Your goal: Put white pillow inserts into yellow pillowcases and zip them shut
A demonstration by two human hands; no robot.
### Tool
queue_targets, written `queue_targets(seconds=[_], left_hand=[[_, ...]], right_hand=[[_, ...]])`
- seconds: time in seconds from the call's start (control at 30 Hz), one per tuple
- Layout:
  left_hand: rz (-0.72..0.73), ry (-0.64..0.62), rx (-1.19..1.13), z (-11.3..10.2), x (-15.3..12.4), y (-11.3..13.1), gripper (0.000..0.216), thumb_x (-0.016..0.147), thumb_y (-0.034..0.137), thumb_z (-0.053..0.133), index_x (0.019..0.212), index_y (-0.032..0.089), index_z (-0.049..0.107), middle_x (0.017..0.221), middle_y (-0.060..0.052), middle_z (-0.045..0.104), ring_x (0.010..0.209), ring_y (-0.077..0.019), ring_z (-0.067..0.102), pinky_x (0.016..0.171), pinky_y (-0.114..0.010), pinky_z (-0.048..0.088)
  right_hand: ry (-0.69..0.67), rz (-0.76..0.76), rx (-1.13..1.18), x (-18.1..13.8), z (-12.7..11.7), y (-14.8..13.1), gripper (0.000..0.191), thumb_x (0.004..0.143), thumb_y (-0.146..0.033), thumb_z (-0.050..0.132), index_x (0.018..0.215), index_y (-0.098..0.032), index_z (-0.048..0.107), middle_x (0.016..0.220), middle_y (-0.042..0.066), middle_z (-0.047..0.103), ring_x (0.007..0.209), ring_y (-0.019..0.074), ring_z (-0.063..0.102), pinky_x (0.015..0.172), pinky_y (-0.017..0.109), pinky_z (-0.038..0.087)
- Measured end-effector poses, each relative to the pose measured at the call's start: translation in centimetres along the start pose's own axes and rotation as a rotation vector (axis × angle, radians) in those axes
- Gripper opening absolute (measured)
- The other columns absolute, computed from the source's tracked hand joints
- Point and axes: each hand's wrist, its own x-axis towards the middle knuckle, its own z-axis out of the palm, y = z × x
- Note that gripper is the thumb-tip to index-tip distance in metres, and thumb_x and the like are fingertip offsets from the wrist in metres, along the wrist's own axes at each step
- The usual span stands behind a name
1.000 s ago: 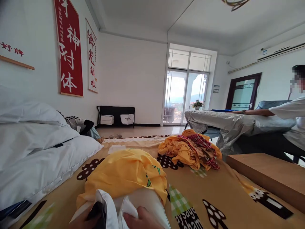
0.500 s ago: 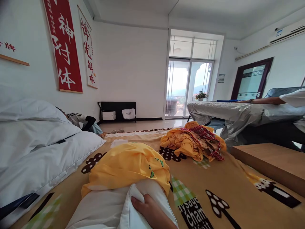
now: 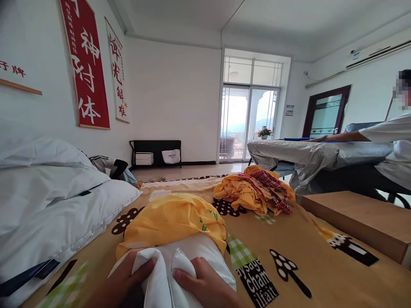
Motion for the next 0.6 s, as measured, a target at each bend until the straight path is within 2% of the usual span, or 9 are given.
queue_targets(seconds=[0.1, 0.17, 0.27, 0.3, 0.37, 0.47, 0.53, 0.6], left_hand=[[0.071, -0.162, -0.015, 1.2, 1.7, 1.1, 0.046, 0.087, 0.055, 0.043, 0.098, 0.019, 0.069, 0.103, -0.004, 0.071, 0.104, -0.0259, 0.061, 0.097, -0.037, 0.045], [0.164, -0.139, -0.033, 2.0, 2.3, 0.2, 0.043, 0.087, 0.051, 0.046, 0.108, 0.018, 0.065, 0.105, -0.005, 0.070, 0.103, -0.0245, 0.061, 0.096, -0.035, 0.045], [0.297, -0.020, 0.032, 2.9, 1.8, -1.6, 0.059, 0.086, 0.045, 0.052, 0.136, 0.016, 0.045, 0.115, -0.010, 0.064, 0.105, -0.0234, 0.060, 0.096, -0.036, 0.045], [0.328, -0.003, 0.075, 3.0, 1.4, -1.8, 0.059, 0.087, 0.043, 0.050, 0.139, 0.017, 0.041, 0.118, -0.011, 0.062, 0.107, -0.0232, 0.059, 0.097, -0.036, 0.045], [0.356, -0.056, 0.153, 2.9, 0.3, -1.4, 0.050, 0.088, 0.037, 0.046, 0.135, 0.019, 0.047, 0.122, -0.012, 0.061, 0.112, -0.0234, 0.056, 0.099, -0.036, 0.043], [0.298, -0.222, 0.182, 2.6, -0.7, 0.4, 0.041, 0.085, 0.034, 0.047, 0.123, 0.019, 0.055, 0.117, -0.010, 0.065, 0.108, -0.0240, 0.059, 0.097, -0.034, 0.043], [0.201, -0.284, 0.162, 2.3, -0.8, 1.5, 0.039, 0.088, 0.038, 0.042, 0.119, 0.020, 0.056, 0.109, -0.007, 0.068, 0.104, -0.0239, 0.060, 0.095, -0.035, 0.045], [0.145, -0.353, 0.139, 2.1, -0.6, 2.3, 0.044, 0.092, 0.048, 0.035, 0.118, 0.021, 0.057, 0.113, -0.006, 0.067, 0.110, -0.0239, 0.057, 0.099, -0.036, 0.042]], right_hand=[[0.091, 0.013, 0.060, 1.3, 1.4, 0.9, 0.059, 0.078, -0.074, 0.041, 0.090, -0.019, 0.059, 0.104, 0.009, 0.065, 0.099, 0.0256, 0.058, 0.086, 0.035, 0.043], [0.157, -0.058, 0.078, 2.3, 2.6, 1.6, 0.058, 0.078, -0.073, 0.042, 0.085, -0.018, 0.060, 0.098, 0.009, 0.066, 0.095, 0.0253, 0.058, 0.083, 0.035, 0.043], [0.312, -0.281, 0.042, 2.6, 4.1, 2.4, 0.054, 0.082, -0.068, 0.044, 0.078, -0.018, 0.062, 0.082, 0.006, 0.067, 0.082, 0.0223, 0.058, 0.077, 0.032, 0.043], [0.370, -0.351, 0.036, 2.4, 4.5, 2.6, 0.052, 0.084, -0.066, 0.044, 0.076, -0.018, 0.062, 0.076, 0.005, 0.066, 0.076, 0.0205, 0.058, 0.074, 0.031, 0.043], [0.484, -0.447, 0.061, 1.8, 5.0, 2.8, 0.048, 0.087, -0.062, 0.046, 0.072, -0.019, 0.062, 0.068, 0.003, 0.063, 0.066, 0.0170, 0.056, 0.069, 0.028, 0.043], [0.602, -0.512, 0.154, 0.7, 5.1, 2.7, 0.050, 0.088, -0.064, 0.044, 0.070, -0.020, 0.061, 0.062, 0.001, 0.060, 0.061, 0.0151, 0.055, 0.064, 0.025, 0.044], [0.623, -0.518, 0.211, 0.1, 4.9, 2.2, 0.054, 0.087, -0.068, 0.041, 0.069, -0.021, 0.061, 0.060, 0.000, 0.058, 0.060, 0.0150, 0.053, 0.061, 0.024, 0.044], [0.619, -0.530, 0.247, -0.3, 4.9, 1.7, 0.056, 0.086, -0.071, 0.040, 0.069, -0.022, 0.061, 0.060, 0.000, 0.057, 0.060, 0.0149, 0.053, 0.061, 0.024, 0.045]])
